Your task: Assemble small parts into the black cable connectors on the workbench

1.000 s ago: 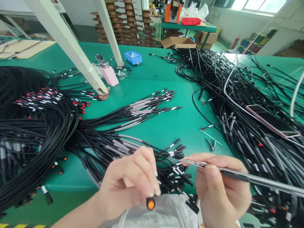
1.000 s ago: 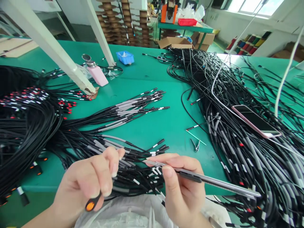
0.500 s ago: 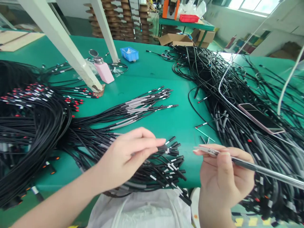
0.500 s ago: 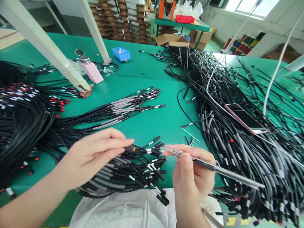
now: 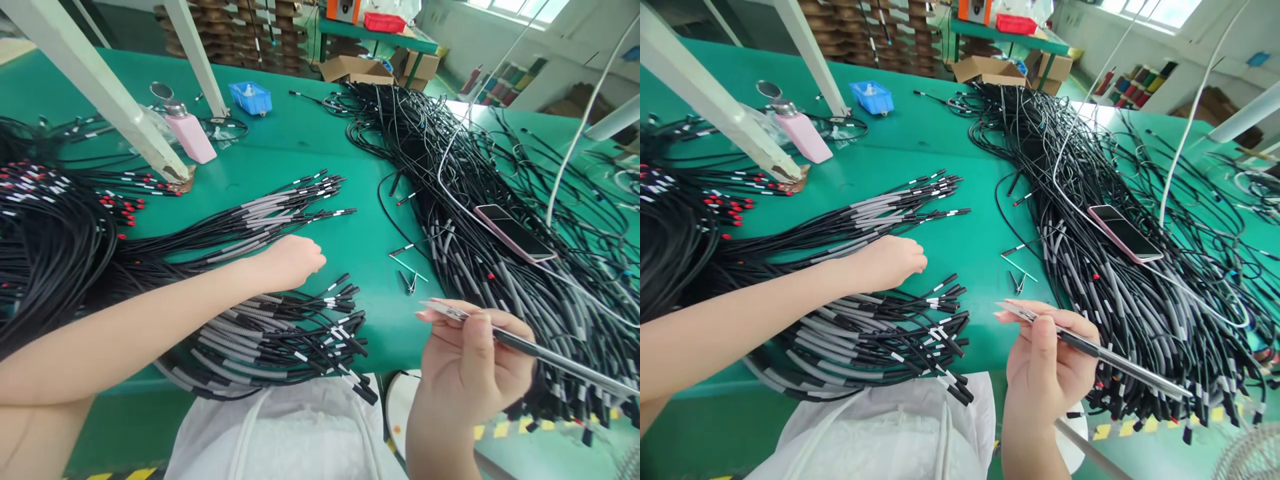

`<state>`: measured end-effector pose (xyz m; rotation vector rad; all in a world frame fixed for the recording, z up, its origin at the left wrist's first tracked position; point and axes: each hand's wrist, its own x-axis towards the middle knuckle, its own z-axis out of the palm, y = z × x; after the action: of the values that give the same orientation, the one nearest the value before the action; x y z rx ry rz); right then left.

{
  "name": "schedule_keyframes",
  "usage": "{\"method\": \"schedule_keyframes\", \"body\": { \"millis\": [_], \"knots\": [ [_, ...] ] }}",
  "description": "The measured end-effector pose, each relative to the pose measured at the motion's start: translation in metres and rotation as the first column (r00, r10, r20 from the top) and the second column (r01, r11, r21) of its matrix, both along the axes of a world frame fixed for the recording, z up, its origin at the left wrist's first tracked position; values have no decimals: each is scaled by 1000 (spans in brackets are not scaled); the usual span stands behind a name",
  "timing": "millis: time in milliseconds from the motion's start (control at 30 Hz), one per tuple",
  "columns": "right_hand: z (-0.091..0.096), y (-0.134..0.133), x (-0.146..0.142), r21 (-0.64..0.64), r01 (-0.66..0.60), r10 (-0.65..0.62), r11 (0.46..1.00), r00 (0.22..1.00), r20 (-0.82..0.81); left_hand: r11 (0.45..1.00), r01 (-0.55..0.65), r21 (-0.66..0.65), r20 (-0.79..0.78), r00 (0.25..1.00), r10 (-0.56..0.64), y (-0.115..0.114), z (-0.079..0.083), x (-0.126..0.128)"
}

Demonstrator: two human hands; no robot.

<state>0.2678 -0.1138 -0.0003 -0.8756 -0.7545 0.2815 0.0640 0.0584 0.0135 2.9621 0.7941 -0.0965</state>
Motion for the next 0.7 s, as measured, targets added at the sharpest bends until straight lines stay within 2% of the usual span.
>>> {"method": "schedule_keyframes", "body": {
  "millis": [100,300,400,500,567,600,633,667,700],
  "knots": [
    [-1,2,-3,-10,-14,14,1000,1000,6,1000,-25,-8,53,998,25,-4,-5,-2],
    [1,6,-12,-29,-107,108,994,994,26,990,-25,-138,146,988,45,-12,-22,-4],
    [3,7,-15,-23,-139,140,990,990,35,972,-53,-230,227,968,106,-16,-18,-8],
    [1,9,-18,-18,-136,137,990,988,68,940,-89,-328,356,910,211,-26,-7,-14],
    [-2,12,-21,-10,-122,123,992,985,120,900,-84,-428,461,836,297,-38,-1,-20],
    [-4,13,-22,-11,-113,114,994,982,153,866,-41,-499,523,782,339,-45,1,-22],
    [-7,15,-23,-20,-104,106,994,976,190,724,120,-679,633,595,495,-53,1,-25],
    [-9,15,-25,-38,-89,95,995,968,231,586,311,-748,662,404,631,-61,-1,-27],
    [-11,16,-26,-65,-71,86,995,957,277,566,384,-729,681,324,657,-68,-4,-29]
  ]
}}
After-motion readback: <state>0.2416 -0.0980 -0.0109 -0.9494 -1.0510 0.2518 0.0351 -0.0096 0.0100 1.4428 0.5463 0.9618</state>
